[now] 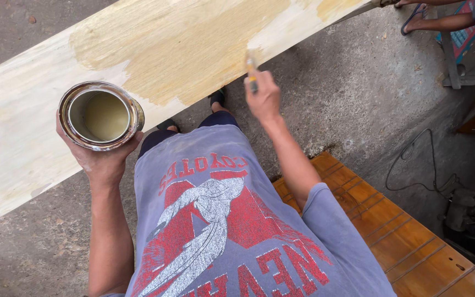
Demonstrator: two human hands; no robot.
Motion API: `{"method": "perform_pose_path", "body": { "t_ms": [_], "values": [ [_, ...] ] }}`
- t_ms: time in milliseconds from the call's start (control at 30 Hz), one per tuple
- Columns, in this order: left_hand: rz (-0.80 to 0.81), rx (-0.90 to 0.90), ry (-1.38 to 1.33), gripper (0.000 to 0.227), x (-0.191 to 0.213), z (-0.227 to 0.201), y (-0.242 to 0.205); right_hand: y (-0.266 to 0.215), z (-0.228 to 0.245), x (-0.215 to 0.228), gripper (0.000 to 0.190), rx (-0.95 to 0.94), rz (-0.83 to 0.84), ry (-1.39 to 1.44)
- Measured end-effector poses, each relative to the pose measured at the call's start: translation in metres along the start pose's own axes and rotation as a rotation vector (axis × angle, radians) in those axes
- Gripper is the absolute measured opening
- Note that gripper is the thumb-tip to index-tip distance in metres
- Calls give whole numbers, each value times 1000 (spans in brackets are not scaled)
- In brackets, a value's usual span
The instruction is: The person applies a light-colored finish to a long wooden plank using a paintbrush. They repeatedly dip the brush into a can and spread the finish along the plank's surface, working from one end to the other.
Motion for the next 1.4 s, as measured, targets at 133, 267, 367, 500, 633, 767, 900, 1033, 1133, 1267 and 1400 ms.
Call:
{"method": "perform_pose_path", "body": {
  "t_ms": [133,267,367,500,633,767,900,1033,1133,1267,1400],
  "values": [
    [-13,7,39,114,-35,-20,2,6,-28,7,24,-98,182,357],
    [30,21,19,115,-75,-43,-1,57,-180,102,17,-437,-82,414],
    [32,51,27,116,-98,-62,-3,107,-269,172,13,-212,-320,121],
    [4,82,89,118,-126,-80,-3,131,-278,163,12,-63,-435,-83],
    [8,83,70,121,-142,-86,-1,73,-164,76,21,181,-139,-110],
    [23,50,140,127,-153,-90,10,45,-74,73,21,48,74,330],
    [21,-133,218,122,-148,-101,25,76,-19,137,24,-158,39,606],
    [34,-246,225,123,-144,-108,35,87,56,182,21,-4,64,815],
    [7,-355,272,124,-140,-116,36,81,117,188,19,185,137,799],
    [12,-431,228,120,-132,-121,35,72,178,163,16,334,258,698],
    [-28,-511,256,116,-125,-128,33,75,211,136,14,404,316,485]
  ]
}}
Point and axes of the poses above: each hand's wrist, its own y-axis towards the middle knuckle, its own x-axis out of the back of the hand, z = x × y, the point moved 4 cm from there along y, towards the middle knuckle, and after that the axes turned 13 degrees about y, right-handed, at the moved point
